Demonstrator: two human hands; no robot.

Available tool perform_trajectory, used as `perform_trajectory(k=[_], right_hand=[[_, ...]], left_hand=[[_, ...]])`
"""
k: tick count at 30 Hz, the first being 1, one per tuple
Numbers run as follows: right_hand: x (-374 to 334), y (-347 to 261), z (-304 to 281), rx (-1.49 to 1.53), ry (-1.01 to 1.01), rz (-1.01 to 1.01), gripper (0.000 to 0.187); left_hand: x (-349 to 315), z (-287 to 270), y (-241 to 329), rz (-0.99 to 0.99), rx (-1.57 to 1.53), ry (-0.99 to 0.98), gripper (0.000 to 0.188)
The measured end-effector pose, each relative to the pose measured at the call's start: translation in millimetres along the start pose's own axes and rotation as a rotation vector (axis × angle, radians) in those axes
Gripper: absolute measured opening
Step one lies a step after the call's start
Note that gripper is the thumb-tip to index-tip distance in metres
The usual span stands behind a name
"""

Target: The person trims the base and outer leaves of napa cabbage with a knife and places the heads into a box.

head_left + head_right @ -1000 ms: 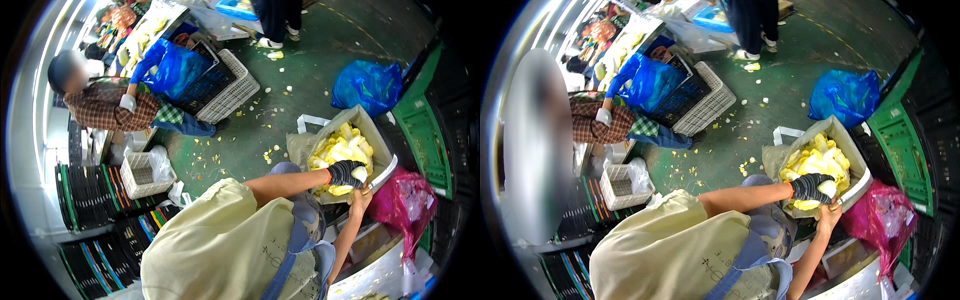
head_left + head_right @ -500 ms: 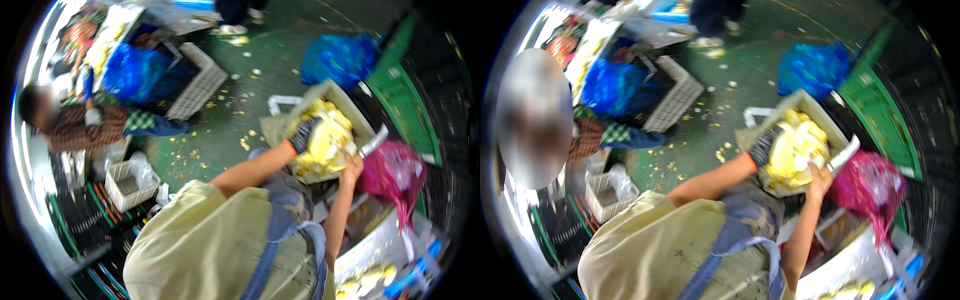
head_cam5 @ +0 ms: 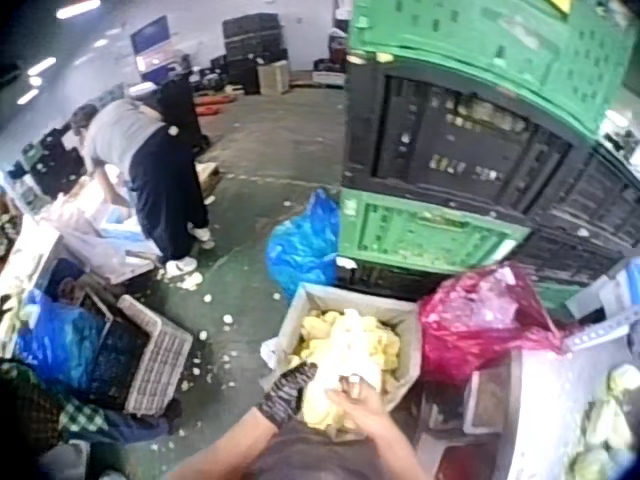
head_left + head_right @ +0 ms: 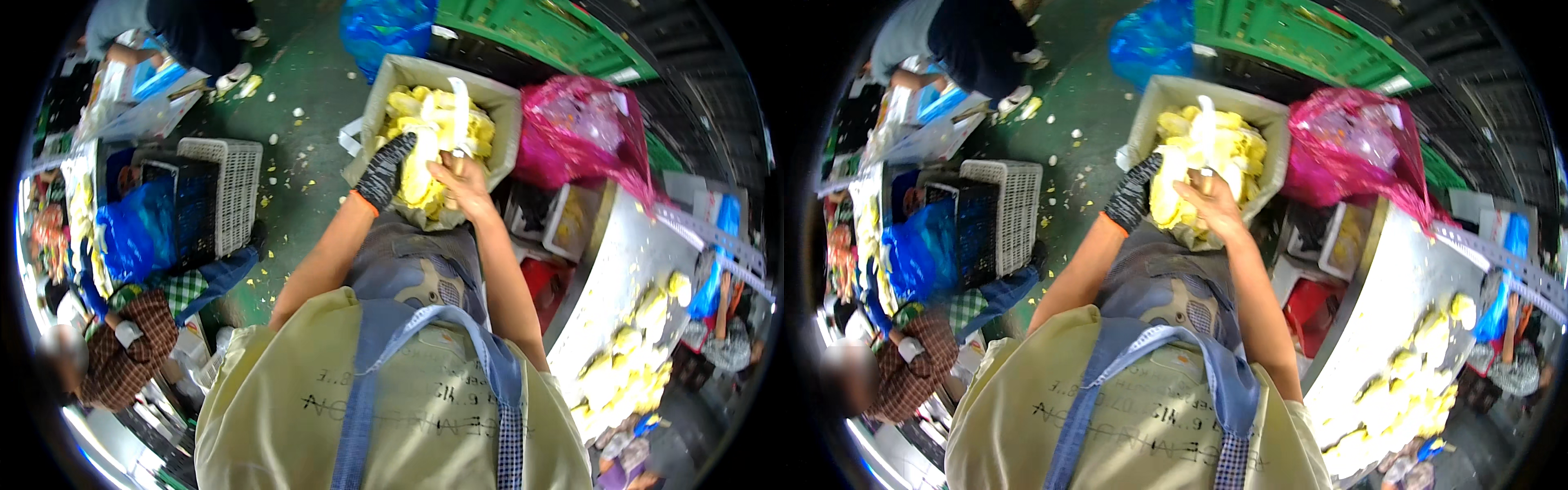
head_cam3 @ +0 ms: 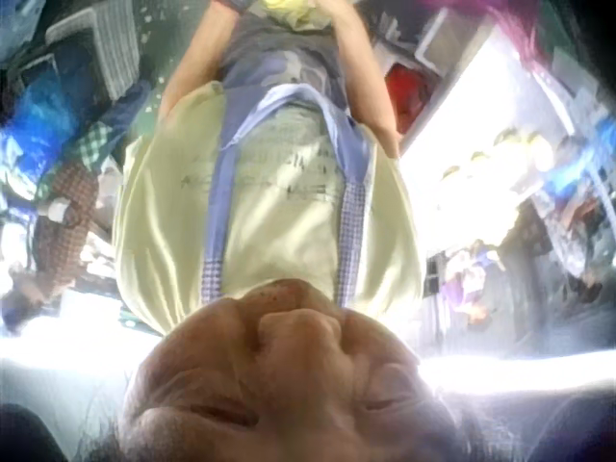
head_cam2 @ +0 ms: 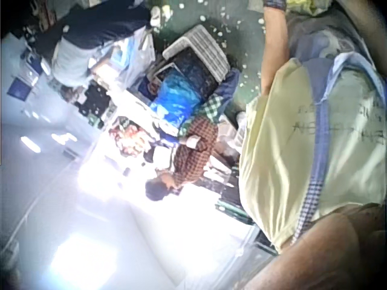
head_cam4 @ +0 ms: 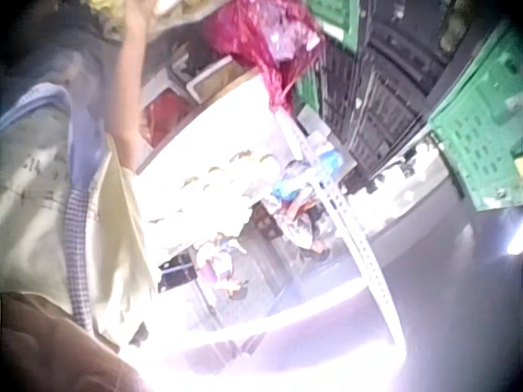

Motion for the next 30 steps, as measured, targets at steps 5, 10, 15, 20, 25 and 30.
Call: perform_trajectory(k=[5, 10, 15, 20, 25, 30], right_hand=[[-2.3, 15.1, -2.8, -0.059, 0.111, -0.202, 0.036], [-10.0, 18.7, -5.4, 0.080, 0.095, -0.114, 0.031], [-14.6, 14.8, -7.3, 0.283, 0.178, -0.114, 0.028], [-9.0, 8.0, -9.2, -0.150, 0.154, -0.195, 0.022], [-5.3, 11.3, -11.7, -0.174, 0.204, -0.151, 0.017], [8.0, 38.2, -50.6, -0.398, 0.305, -0.115, 0.017]], left_hand=[[15.1, -11.1, -6.3, 0.217, 0.490, 0.244, 0.051], [9.7, 7.8, -5.8, 0.344, 0.768, 0.390, 0.055], [-5.4, 17.9, -0.3, 0.278, 0.628, 0.324, 0.050], [4.4, 7.2, -8.9, 0.261, 0.888, 0.359, 0.071], [-6.4, 23.0, 5.7, 0.295, 0.927, 0.350, 0.064], [-4.1, -9.2, -5.8, -0.180, -0.141, -0.008, 0.036]])
Point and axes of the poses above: each hand's wrist, its own x-axis towards the middle knuckle, its own z-axis out of the palm, y = z × x, the point moved 4 cm from there along x, towards the middle knuckle, and after that the axes turned 15 degrees about -z, right-handed, at the moved point
